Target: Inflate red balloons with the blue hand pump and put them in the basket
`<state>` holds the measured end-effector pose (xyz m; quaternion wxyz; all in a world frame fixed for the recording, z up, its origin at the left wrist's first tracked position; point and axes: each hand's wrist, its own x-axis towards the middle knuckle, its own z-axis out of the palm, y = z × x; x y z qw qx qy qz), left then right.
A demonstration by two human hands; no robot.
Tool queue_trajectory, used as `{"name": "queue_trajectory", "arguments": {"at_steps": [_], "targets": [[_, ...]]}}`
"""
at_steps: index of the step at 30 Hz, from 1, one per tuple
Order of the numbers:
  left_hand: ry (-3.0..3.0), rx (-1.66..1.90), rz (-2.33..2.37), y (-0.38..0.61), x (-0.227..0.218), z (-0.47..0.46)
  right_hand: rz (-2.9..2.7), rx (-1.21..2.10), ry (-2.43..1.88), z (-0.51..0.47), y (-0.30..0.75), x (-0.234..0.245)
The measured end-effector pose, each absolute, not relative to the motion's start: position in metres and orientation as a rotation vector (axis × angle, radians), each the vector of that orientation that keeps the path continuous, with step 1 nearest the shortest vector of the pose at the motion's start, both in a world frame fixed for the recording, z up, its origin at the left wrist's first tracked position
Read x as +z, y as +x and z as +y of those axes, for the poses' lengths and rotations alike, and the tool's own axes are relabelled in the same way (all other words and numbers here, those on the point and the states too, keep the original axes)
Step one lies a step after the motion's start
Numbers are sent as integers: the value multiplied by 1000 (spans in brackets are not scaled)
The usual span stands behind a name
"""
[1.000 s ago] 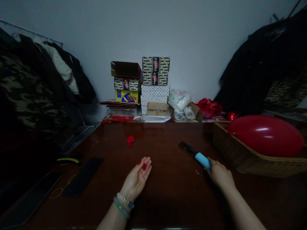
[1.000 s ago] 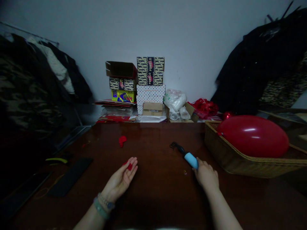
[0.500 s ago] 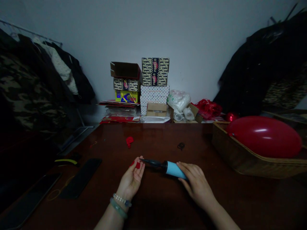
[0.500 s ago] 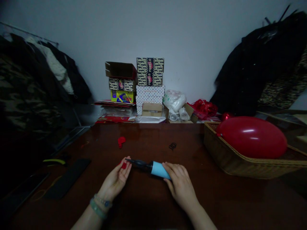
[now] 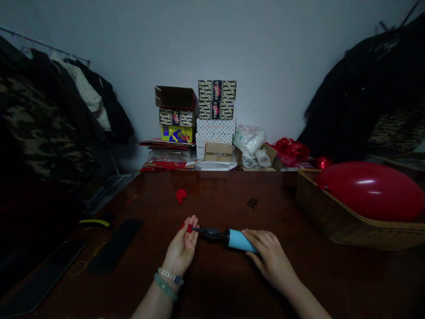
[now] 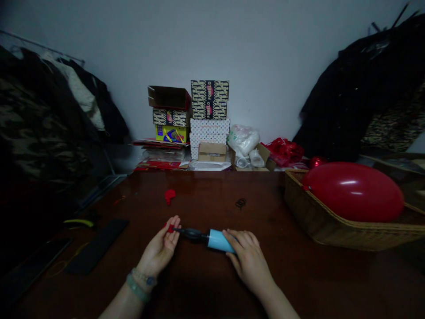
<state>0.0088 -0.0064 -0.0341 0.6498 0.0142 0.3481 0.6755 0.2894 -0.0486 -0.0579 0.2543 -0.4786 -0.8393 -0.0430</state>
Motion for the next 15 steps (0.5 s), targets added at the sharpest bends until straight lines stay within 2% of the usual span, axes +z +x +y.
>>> {"name": "queue_trajectory", "arguments": {"at_steps": [15], "targets": [[210, 1565, 819, 24, -35, -13, -2261, -55, -1312, -51, 284, -58]]}}
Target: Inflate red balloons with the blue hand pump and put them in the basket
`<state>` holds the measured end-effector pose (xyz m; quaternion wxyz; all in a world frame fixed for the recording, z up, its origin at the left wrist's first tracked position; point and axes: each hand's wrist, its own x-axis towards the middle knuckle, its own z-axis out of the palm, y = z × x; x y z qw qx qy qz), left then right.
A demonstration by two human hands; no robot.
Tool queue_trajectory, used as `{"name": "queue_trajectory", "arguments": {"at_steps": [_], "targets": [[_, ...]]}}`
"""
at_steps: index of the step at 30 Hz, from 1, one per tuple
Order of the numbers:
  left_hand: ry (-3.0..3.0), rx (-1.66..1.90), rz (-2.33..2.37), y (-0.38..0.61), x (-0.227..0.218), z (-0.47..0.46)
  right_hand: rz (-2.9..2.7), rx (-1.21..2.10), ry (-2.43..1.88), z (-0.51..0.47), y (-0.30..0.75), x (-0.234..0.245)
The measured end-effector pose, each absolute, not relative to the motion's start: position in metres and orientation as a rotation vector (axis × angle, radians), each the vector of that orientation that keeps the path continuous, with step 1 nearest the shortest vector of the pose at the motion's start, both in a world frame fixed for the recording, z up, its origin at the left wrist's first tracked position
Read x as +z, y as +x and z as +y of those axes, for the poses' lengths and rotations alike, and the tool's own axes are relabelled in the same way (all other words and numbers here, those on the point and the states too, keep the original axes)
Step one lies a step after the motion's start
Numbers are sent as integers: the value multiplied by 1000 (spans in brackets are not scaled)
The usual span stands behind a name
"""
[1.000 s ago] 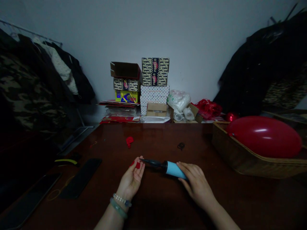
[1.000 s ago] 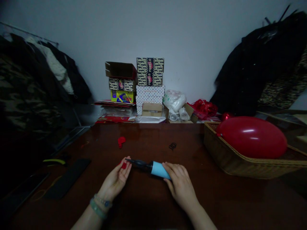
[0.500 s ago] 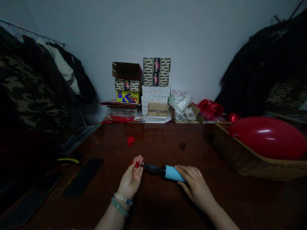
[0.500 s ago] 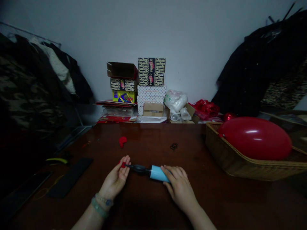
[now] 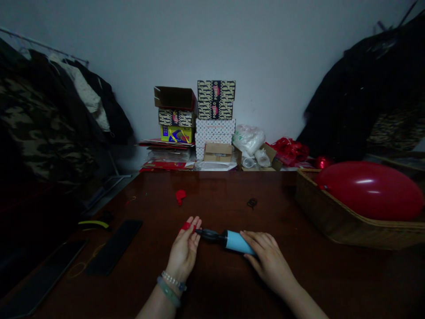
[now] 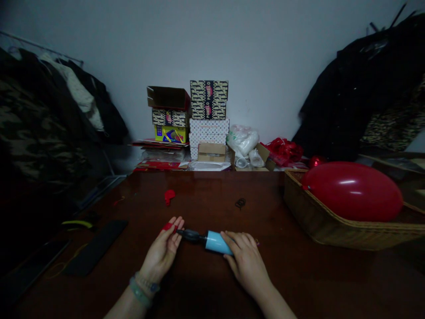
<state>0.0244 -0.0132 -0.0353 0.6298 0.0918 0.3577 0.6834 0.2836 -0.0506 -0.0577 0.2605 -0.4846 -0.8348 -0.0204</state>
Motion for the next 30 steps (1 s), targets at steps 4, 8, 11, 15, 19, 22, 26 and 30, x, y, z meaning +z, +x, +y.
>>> {"name": "queue_trajectory", "arguments": {"at_steps": [4, 8, 11, 15, 19, 22, 26, 30], "targets": [[227, 1564, 828, 28, -37, -14, -2232, -2, -1325, -53, 279, -60], [258, 1555, 833, 31, -41, -14, -2195, 56, -1308, -57, 273, -62], [273, 1545, 843, 34, -44, -15, -2162, 83, -1310, -58, 271, -63], [285, 1517, 828, 35, -42, -16, -2156, 109, -1314, -57, 274, -63], [270, 1514, 814, 30, -37, -14, -2187, 127, -1271, -58, 274, -60], [273, 1530, 827, 26, -35, -12, -2221, 144, -1228, -60, 270, -57], [308, 1519, 840, 28, -35, -12, -2232, 127, -1188, -61, 267, -55], [355, 1473, 810, 34, -37, -15, -2201, 124, -1213, -61, 267, -56]]}}
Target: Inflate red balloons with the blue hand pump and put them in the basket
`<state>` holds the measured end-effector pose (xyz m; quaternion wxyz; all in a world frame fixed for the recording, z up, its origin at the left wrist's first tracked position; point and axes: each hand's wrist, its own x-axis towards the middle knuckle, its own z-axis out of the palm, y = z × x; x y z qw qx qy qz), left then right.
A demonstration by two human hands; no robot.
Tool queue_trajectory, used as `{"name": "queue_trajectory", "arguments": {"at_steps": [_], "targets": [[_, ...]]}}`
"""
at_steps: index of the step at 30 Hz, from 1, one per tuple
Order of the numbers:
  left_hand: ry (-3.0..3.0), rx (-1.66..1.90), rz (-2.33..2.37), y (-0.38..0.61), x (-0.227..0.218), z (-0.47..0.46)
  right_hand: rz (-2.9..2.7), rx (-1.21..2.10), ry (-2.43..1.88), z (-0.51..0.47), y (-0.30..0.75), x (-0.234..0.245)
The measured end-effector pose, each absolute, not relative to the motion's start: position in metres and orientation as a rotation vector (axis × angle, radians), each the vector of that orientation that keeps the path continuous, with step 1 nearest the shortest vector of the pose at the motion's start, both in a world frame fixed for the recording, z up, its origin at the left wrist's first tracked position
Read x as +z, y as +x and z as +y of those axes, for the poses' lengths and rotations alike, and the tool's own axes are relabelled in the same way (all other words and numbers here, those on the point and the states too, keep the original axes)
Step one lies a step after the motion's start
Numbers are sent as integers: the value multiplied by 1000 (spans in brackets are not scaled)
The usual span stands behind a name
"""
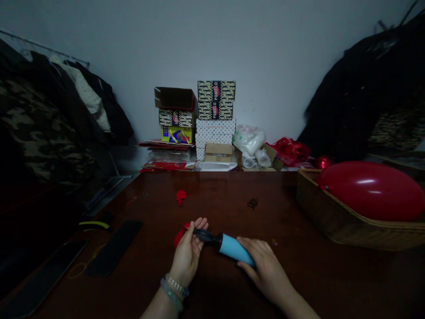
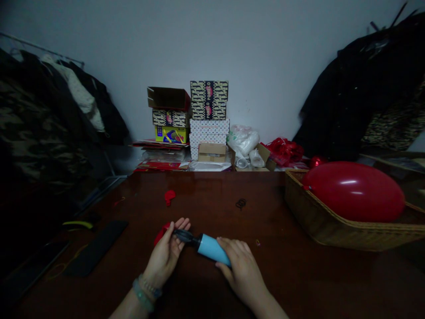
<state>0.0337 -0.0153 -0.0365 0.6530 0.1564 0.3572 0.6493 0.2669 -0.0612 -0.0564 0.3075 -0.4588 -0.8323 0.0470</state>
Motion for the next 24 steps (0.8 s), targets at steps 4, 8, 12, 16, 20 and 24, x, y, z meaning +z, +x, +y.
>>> {"name": "queue_trajectory", "arguments": {"at_steps": [4, 8, 12, 16, 20, 24], "targets": [[412, 1477, 797, 34, -37, -18, -2187, 161, -1239, -61, 268, -57], [434, 1487, 818, 34, -36, -20, -2182, 166, -1254, -61, 268, -58], [422, 1479, 827, 35, -37, -20, -2176, 160, -1265, -60, 268, -60], [394, 1481, 802, 34, -37, -18, -2184, 137, -1231, -59, 268, -60], [366, 1490, 791, 33, -35, -18, -2179, 122, -1229, -60, 268, -61], [402, 1492, 798, 32, -38, -19, -2183, 112, -1246, -60, 268, -62]]}}
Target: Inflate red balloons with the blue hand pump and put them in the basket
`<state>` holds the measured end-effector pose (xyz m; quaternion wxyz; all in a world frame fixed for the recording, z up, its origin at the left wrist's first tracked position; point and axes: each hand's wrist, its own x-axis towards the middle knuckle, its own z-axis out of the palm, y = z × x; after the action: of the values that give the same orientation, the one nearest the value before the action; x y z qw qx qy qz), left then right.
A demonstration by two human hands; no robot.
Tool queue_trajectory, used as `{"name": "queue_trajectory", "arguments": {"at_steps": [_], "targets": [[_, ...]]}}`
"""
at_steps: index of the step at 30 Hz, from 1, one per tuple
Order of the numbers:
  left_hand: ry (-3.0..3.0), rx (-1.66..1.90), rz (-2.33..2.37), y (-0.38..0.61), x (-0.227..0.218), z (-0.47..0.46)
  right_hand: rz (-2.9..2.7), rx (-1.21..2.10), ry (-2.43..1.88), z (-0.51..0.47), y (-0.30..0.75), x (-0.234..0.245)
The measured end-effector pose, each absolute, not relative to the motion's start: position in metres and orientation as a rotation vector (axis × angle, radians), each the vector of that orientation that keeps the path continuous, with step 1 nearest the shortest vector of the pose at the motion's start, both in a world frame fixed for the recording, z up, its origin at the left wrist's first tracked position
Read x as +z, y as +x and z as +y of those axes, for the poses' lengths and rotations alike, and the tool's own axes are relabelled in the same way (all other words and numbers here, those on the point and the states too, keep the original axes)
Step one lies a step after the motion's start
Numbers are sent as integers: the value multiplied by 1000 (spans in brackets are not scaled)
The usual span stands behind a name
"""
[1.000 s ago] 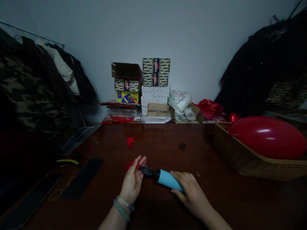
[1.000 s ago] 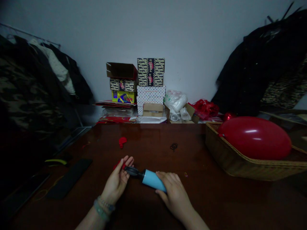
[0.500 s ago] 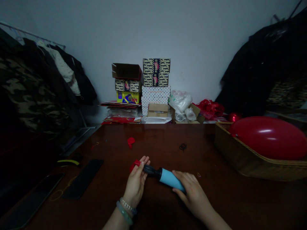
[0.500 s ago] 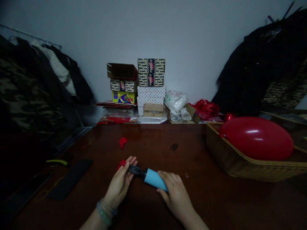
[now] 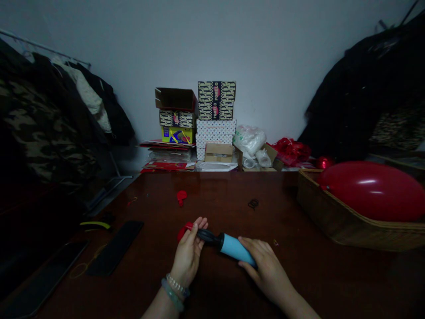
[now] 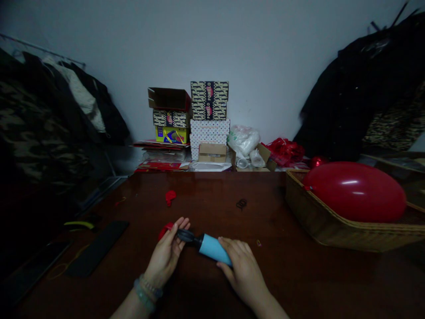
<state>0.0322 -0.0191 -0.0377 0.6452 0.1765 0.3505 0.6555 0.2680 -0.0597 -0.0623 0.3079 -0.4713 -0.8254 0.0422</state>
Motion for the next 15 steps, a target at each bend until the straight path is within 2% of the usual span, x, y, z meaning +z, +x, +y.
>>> {"name": "queue_trajectory", "arguments": {"at_steps": [15], "targets": [[369, 1611, 795, 31, -39, -16, -2181, 129, -1259, -60, 265, -62]]}}
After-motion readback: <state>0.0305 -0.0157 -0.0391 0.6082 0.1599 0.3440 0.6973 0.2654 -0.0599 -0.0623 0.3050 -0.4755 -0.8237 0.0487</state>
